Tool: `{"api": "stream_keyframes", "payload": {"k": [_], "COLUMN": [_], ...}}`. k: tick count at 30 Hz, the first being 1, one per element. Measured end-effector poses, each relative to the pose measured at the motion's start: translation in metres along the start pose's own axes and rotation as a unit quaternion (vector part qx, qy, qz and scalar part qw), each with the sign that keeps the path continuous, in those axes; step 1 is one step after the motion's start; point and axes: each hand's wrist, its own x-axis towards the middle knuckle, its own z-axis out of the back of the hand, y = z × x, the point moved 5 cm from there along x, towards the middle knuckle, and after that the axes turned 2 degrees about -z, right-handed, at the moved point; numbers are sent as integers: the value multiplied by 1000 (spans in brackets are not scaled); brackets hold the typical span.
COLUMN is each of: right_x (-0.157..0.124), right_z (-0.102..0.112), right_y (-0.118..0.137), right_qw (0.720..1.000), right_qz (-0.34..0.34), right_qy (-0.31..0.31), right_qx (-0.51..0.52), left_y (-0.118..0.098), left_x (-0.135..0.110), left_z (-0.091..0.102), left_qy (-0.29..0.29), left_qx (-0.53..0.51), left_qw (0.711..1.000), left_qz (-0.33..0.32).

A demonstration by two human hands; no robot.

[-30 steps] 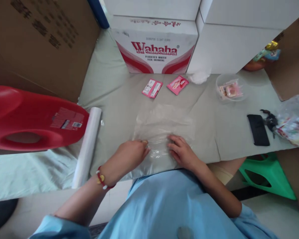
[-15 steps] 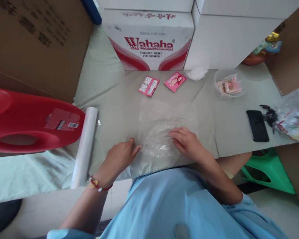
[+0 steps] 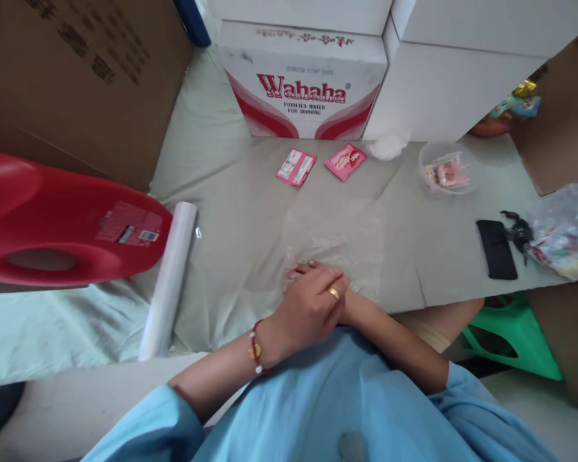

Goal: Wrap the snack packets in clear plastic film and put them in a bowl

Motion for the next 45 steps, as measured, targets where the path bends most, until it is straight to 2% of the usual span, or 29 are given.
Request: {"api": "stream_keyframes", "payload": {"k": [3, 6, 9, 12, 14, 17, 19, 21, 23, 25, 27, 29, 30, 32, 34, 36, 38, 40, 43, 45], "right_x": [-2, -9, -23, -44, -57, -72, -75, -71, -57, -31, 2, 40, 61, 99, 129, 147, 155, 156, 156, 161], "right_z": [2, 7, 12, 18, 29, 56, 79, 103, 126, 150, 174, 195, 202, 209, 211, 208, 207, 209, 220, 227], "right_y": [3, 10, 14, 16, 13, -2, -18, -39, -66, -99, -132, -157, -166, -181, -193, -201, -206, -209, -203, -189], "right_qw": [1000, 997, 995, 984, 968, 941, 933, 938, 951, 962, 962, 960, 961, 959, 956, 954, 950, 942, 944, 954], "right_qz": [24, 67, 79, 88, 91, 70, 38, -8, -71, -138, -184, -191, -182, -159, -140, -127, -130, -149, -161, -145], "right_qy": [18, 37, 57, 99, 123, 159, 178, 168, 111, 1, -131, -203, -202, -157, -84, -10, 45, 69, 60, 40], "right_qx": [-5, -4, 28, 116, 197, 291, 310, 302, 280, 237, 156, 26, -49, -172, -242, -270, -282, -291, -283, -259], "left_y": [37, 100, 147, 170, 174, 172, 170, 168, 167, 167, 166, 165, 164, 164, 164, 164, 164, 162, 160, 161], "left_x": [11, 23, 29, 22, 15, 5, 1, -2, -3, -4, -4, -4, -4, -3, -3, -4, -4, -4, -4, -4], "left_z": [-21, -20, -12, -7, -6, -4, -1, 2, 4, 4, 3, 2, 3, 3, 4, 5, 6, 6, 7, 7], "left_qy": [20, 14, 16, 39, 79, 167, 222, 259, 276, 281, 284, 288, 288, 286, 279, 269, 258, 246, 234, 235], "left_qx": [-5, 26, 30, -4, -16, -16, -21, -27, -26, -17, -8, -6, -8, -15, -24, -31, -35, -40, -48, -48], "left_qw": [999, 988, 987, 992, 992, 984, 974, 966, 961, 960, 959, 958, 957, 958, 960, 963, 965, 968, 971, 970], "left_qz": [36, 153, 155, 120, 95, 59, 35, 13, 3, 6, 13, 16, 15, 11, 11, 17, 23, 25, 24, 28]}}
